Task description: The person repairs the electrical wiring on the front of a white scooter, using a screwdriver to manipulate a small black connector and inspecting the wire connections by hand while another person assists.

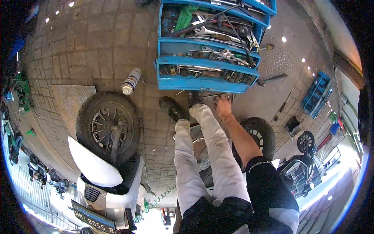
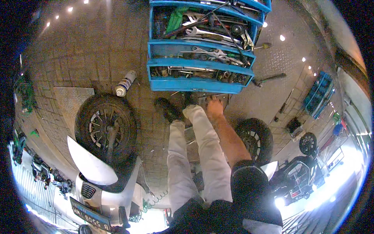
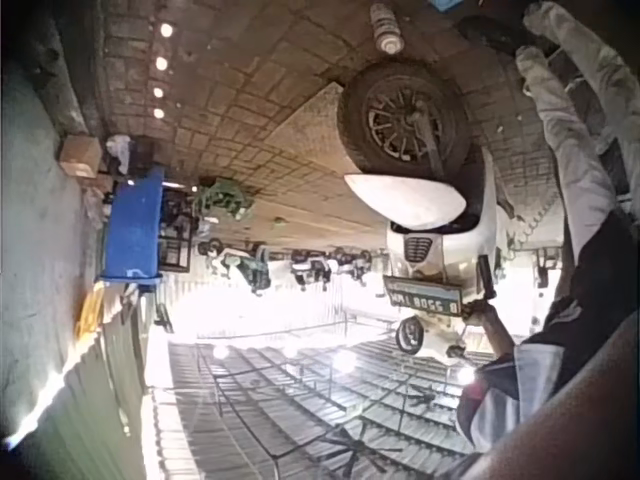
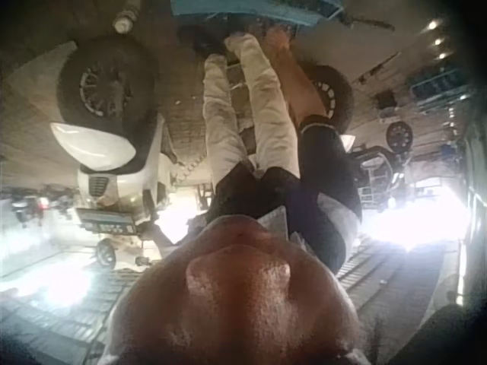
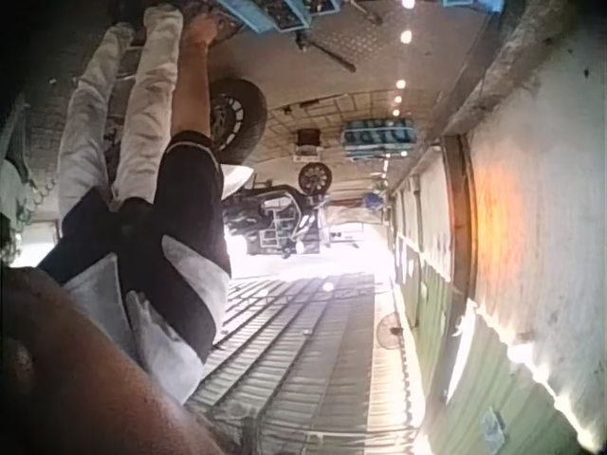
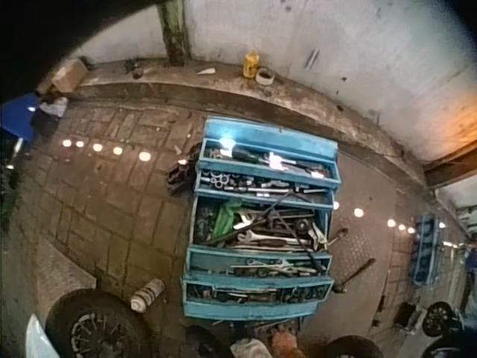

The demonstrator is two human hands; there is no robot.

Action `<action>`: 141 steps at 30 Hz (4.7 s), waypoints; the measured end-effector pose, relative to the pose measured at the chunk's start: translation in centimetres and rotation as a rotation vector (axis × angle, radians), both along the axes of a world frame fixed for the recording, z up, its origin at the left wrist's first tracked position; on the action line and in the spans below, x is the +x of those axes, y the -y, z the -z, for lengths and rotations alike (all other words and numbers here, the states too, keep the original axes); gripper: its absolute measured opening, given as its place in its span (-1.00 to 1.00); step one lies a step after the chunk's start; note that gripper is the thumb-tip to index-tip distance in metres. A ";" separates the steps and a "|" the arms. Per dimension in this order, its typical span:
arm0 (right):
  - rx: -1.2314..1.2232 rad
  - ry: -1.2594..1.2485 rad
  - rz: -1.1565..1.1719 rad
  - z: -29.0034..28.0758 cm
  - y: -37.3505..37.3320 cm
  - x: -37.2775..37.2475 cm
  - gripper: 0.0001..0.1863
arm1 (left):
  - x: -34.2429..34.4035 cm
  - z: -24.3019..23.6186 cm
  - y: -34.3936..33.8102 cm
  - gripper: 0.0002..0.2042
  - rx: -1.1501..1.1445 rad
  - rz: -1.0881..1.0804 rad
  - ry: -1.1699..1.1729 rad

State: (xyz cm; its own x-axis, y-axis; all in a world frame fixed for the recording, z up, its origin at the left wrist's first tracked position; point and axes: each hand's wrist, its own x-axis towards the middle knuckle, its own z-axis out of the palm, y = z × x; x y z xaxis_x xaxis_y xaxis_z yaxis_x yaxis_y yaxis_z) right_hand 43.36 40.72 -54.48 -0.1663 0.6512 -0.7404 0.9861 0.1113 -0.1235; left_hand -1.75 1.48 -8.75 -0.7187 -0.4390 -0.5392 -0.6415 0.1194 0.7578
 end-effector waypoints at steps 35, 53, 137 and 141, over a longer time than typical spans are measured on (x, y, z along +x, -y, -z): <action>-0.010 0.050 -0.177 5.3 -8.2 -3.7 -0.50 | -0.1 -1.3 2.9 -0.71 -0.067 0.018 -0.031; -0.870 -1.258 0.899 -29.4 -9.1 -16.9 -0.40 | 3.9 -6.6 1.1 -0.60 -0.038 0.007 -0.267; -0.576 -0.803 -1.040 -75.4 20.2 -34.5 -0.57 | 6.4 -22.6 -5.1 -0.70 1.898 -0.412 -0.404; -0.548 -0.806 -1.060 -75.4 20.4 -34.4 -0.57 | 6.4 -22.6 -5.1 -0.72 1.849 -0.420 -0.419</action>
State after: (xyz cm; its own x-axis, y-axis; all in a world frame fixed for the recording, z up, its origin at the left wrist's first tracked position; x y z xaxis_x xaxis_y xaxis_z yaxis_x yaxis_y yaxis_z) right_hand 8.94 20.31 20.94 -0.8690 -0.3730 -0.3252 0.1127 0.4908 -0.8640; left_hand 4.62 6.53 13.88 -0.9214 0.2298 -0.3135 -0.1858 -0.9688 -0.1640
